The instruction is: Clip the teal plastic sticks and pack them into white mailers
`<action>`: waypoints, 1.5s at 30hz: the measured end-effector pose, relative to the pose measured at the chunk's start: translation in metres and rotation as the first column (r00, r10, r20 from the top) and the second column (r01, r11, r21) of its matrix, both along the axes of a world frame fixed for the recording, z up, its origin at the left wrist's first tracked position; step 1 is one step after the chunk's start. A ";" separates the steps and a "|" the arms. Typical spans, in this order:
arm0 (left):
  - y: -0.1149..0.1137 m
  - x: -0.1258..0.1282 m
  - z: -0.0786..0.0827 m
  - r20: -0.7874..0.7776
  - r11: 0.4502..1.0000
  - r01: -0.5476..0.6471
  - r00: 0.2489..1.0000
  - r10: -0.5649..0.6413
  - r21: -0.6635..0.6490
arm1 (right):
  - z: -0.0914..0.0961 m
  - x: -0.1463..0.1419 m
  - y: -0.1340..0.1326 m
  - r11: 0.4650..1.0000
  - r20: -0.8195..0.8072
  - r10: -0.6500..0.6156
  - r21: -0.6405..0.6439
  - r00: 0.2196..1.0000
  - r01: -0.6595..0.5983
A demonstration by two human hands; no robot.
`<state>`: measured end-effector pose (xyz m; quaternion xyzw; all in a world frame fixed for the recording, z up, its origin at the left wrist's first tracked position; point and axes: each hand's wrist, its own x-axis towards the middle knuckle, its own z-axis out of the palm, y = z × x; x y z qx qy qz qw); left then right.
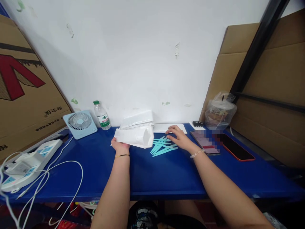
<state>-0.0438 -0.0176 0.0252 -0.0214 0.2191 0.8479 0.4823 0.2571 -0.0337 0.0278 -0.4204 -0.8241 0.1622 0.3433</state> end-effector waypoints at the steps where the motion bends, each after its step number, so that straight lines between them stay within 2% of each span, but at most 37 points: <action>1: 0.000 0.008 0.000 -0.010 1.000 -0.026 1.000 0.026 -0.008 | 0.004 -0.008 -0.005 1.000 -0.110 0.019 0.012 0.994 -0.018; 3: -0.001 0.025 0.000 -0.044 0.999 -0.049 0.998 0.049 -0.011 | 0.009 -0.025 -0.014 0.997 -0.230 0.070 0.034 0.971 -0.063; 6: -0.003 0.044 -0.001 -0.101 0.999 -0.035 0.994 0.037 0.019 | 0.004 -0.046 -0.019 0.996 -0.201 0.085 0.031 0.976 -0.080; 9: -0.007 0.054 -0.002 -0.147 0.999 -0.022 0.989 0.028 0.043 | -0.006 -0.056 -0.016 0.997 -0.156 0.059 -0.038 0.986 -0.066; 11: -0.008 0.056 -0.002 -0.177 0.999 -0.022 0.984 0.030 0.048 | -0.010 -0.058 -0.013 0.996 -0.116 0.021 -0.081 0.993 -0.030; 15: -0.009 0.058 -0.002 -0.199 0.999 -0.021 0.980 0.029 0.046 | -0.015 -0.061 -0.011 0.997 -0.057 -0.031 -0.068 0.998 0.027; 21: -0.009 0.053 0.000 -0.163 0.998 -0.040 0.986 0.046 0.042 | -0.015 -0.066 -0.013 0.990 -0.253 -0.021 -0.137 0.967 -0.015; 25: -0.009 0.052 0.000 -0.165 0.998 -0.034 0.985 0.043 0.054 | -0.011 -0.063 -0.015 0.997 -0.406 -0.049 -0.071 0.913 0.022; 29: -0.012 0.059 0.002 -0.135 1.000 -0.006 0.991 0.008 0.018 | -0.014 -0.067 -0.014 0.995 -0.316 0.039 -0.071 0.948 -0.065; 33: -0.014 0.061 0.006 -0.124 1.000 -0.009 0.992 0.008 -0.004 | -0.018 -0.072 -0.013 0.995 -0.260 0.008 -0.091 0.966 -0.033; 36: -0.011 0.048 0.009 -0.125 0.997 -0.074 0.990 0.069 -0.030 | -0.016 -0.062 -0.010 0.998 -0.210 -0.022 -0.056 0.977 0.011; 39: -0.005 0.017 0.010 -0.168 0.970 -0.212 0.967 0.190 -0.122 | -0.012 -0.032 0.000 0.999 -0.141 -0.040 -0.040 0.989 0.035; 41: -0.004 -0.006 0.009 -0.262 0.886 -0.370 0.917 0.301 -0.278 | -0.011 -0.007 0.009 0.997 -0.047 -0.066 -0.030 0.997 0.065; 45: -0.009 -0.041 0.004 -0.359 0.800 -0.534 0.828 0.430 -0.275 | -0.014 0.025 0.022 1.000 0.152 -0.019 -0.008 0.988 0.021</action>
